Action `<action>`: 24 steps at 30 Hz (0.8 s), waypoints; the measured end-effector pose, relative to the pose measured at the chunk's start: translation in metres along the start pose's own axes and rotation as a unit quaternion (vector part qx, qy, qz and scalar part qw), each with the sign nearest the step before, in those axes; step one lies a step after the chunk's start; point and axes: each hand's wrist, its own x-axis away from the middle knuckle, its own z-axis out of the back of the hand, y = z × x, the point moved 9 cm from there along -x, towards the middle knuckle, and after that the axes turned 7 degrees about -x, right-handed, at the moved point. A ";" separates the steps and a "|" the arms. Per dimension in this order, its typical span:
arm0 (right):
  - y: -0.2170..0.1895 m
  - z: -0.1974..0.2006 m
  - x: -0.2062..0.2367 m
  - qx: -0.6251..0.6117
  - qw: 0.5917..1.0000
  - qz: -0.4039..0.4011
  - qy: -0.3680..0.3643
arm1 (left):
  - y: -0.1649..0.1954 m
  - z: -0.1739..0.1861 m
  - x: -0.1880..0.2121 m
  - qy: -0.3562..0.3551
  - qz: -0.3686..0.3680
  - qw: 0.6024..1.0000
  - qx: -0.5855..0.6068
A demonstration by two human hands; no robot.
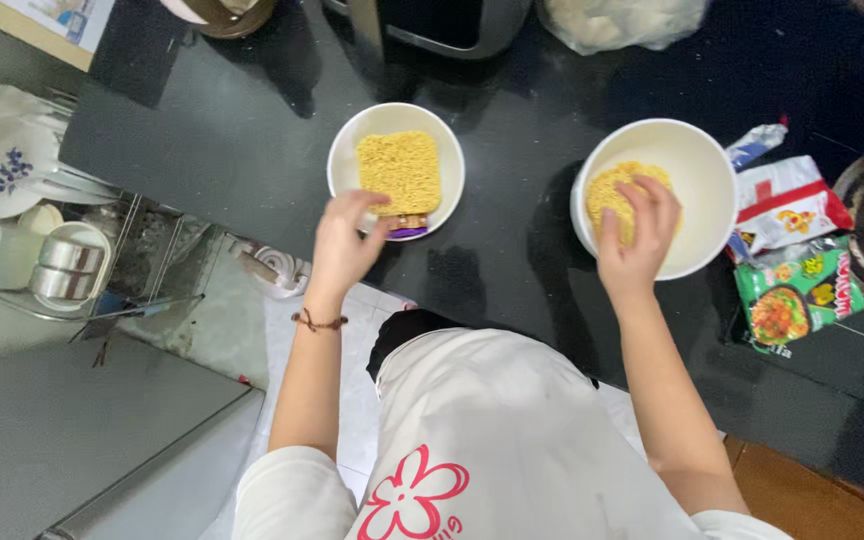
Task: The person rinses a round cutting board at the kitchen sink, then unpacks instant noodle packets from a cardboard box on a chair and carries them to the counter. They take bowls from the dish rack, open the noodle packets, place the noodle blocks into the bowls, and add seasoning sachets.
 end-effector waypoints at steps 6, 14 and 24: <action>-0.049 -0.062 -0.020 -0.067 0.992 0.051 -0.090 | 0.007 -0.024 0.007 -0.069 -0.104 0.992 -0.030; -0.073 -0.102 -0.025 -0.076 0.990 0.038 -0.113 | -0.018 -0.028 -0.002 -0.084 -0.096 0.992 0.001; -0.093 -0.116 -0.022 -0.072 0.992 -0.013 -0.099 | -0.055 -0.020 -0.037 -0.028 0.061 0.980 0.186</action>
